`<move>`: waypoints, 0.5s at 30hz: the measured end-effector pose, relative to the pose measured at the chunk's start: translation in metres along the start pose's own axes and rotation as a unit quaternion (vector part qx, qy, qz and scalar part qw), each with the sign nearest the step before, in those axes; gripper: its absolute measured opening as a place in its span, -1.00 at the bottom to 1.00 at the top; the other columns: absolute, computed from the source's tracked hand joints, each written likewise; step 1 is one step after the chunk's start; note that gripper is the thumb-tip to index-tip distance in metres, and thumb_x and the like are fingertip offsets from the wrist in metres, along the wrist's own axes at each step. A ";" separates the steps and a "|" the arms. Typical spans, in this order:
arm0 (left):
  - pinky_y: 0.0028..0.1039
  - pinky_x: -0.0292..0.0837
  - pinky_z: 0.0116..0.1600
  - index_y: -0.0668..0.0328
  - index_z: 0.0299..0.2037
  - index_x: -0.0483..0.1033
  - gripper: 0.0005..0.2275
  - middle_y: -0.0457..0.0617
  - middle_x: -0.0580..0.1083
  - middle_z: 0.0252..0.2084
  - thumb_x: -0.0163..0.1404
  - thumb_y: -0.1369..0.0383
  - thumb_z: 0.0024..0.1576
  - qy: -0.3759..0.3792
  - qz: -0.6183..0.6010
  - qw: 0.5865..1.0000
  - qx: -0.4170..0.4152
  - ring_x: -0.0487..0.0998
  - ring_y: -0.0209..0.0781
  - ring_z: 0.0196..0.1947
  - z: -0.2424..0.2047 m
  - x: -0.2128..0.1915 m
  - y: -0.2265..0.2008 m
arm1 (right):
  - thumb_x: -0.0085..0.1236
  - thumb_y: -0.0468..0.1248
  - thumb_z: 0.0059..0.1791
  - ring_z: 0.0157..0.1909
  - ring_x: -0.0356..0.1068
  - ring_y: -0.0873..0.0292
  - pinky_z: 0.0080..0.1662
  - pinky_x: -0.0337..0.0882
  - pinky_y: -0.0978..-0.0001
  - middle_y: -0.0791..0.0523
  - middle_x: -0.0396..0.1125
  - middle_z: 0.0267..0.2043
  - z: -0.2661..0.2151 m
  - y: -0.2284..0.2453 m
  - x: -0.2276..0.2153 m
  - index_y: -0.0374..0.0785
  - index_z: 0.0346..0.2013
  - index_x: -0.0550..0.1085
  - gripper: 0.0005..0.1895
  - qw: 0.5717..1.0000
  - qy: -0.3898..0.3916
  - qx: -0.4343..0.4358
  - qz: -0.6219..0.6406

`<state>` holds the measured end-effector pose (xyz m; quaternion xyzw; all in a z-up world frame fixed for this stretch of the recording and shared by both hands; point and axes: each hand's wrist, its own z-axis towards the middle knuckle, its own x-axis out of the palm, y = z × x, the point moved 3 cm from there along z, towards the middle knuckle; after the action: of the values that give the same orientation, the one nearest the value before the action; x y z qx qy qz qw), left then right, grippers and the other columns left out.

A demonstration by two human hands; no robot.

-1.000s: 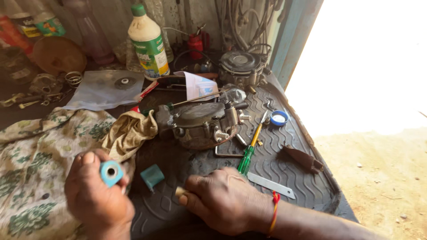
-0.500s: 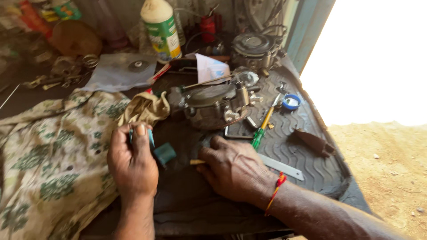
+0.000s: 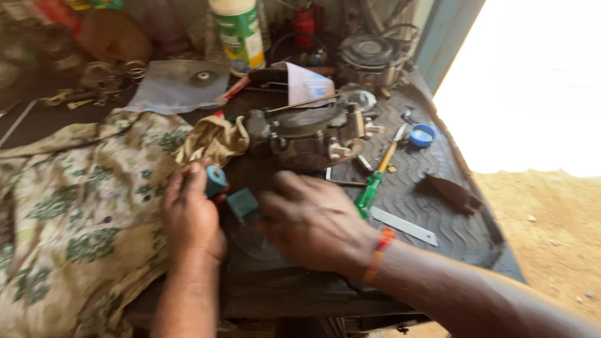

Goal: The person handles components of a mechanical device by hand and using a screwdriver, including inserting a cylindrical part into a blue plastic housing and using a screwdriver to manipulate internal parts.

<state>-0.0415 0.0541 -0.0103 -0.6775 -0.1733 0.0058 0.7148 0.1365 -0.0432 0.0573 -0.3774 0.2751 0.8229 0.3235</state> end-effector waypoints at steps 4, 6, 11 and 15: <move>-0.42 0.50 -0.25 0.21 -0.10 0.59 -0.81 -0.05 0.55 -0.20 -0.05 0.31 0.31 0.002 -0.045 0.999 0.000 0.54 -0.21 -0.30 0.008 -0.005 0.002 | 0.23 -0.08 -0.10 -0.17 0.41 -0.14 -0.19 0.44 0.03 -0.07 0.33 -0.16 0.030 0.002 0.027 -0.30 -0.07 0.46 -0.57 0.999 0.033 0.022 0.001; -0.41 0.53 -0.21 0.25 -0.09 0.58 -0.82 -0.02 0.55 -0.18 -0.04 0.32 0.31 0.005 -0.089 0.996 -0.003 0.56 -0.20 -0.27 0.008 -0.009 0.007 | 0.17 -0.13 -0.04 -0.14 0.42 -0.17 -0.14 0.45 -0.01 -0.09 0.34 -0.10 0.038 0.002 0.040 -0.29 -0.04 0.45 -0.63 0.995 0.082 0.052 0.007; -0.42 0.52 -0.20 0.23 -0.03 0.54 -0.82 -0.01 0.57 -0.15 -0.02 0.31 0.31 0.004 -0.159 0.987 -0.018 0.57 -0.22 -0.26 0.008 -0.011 0.010 | 0.17 -0.29 -0.16 -0.06 0.43 -0.16 -0.09 0.46 0.01 -0.06 0.36 -0.10 0.027 0.012 0.008 -0.25 0.02 0.44 -0.56 0.991 0.083 0.049 0.094; -0.44 0.48 -0.24 0.22 -0.02 0.53 -0.80 -0.02 0.55 -0.18 -0.02 0.28 0.32 0.001 -0.115 0.993 -0.004 0.54 -0.20 -0.31 0.003 -0.010 0.002 | 0.23 -0.35 -0.12 0.08 0.49 0.06 0.01 0.55 0.27 0.05 0.42 0.09 -0.010 -0.002 -0.057 -0.05 0.15 0.47 -0.48 0.957 0.067 0.131 0.249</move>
<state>-0.0508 0.0545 -0.0145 -0.6562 -0.2493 -0.0772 0.7080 0.1714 -0.0673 0.0973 -0.3051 0.4871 0.8069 0.1359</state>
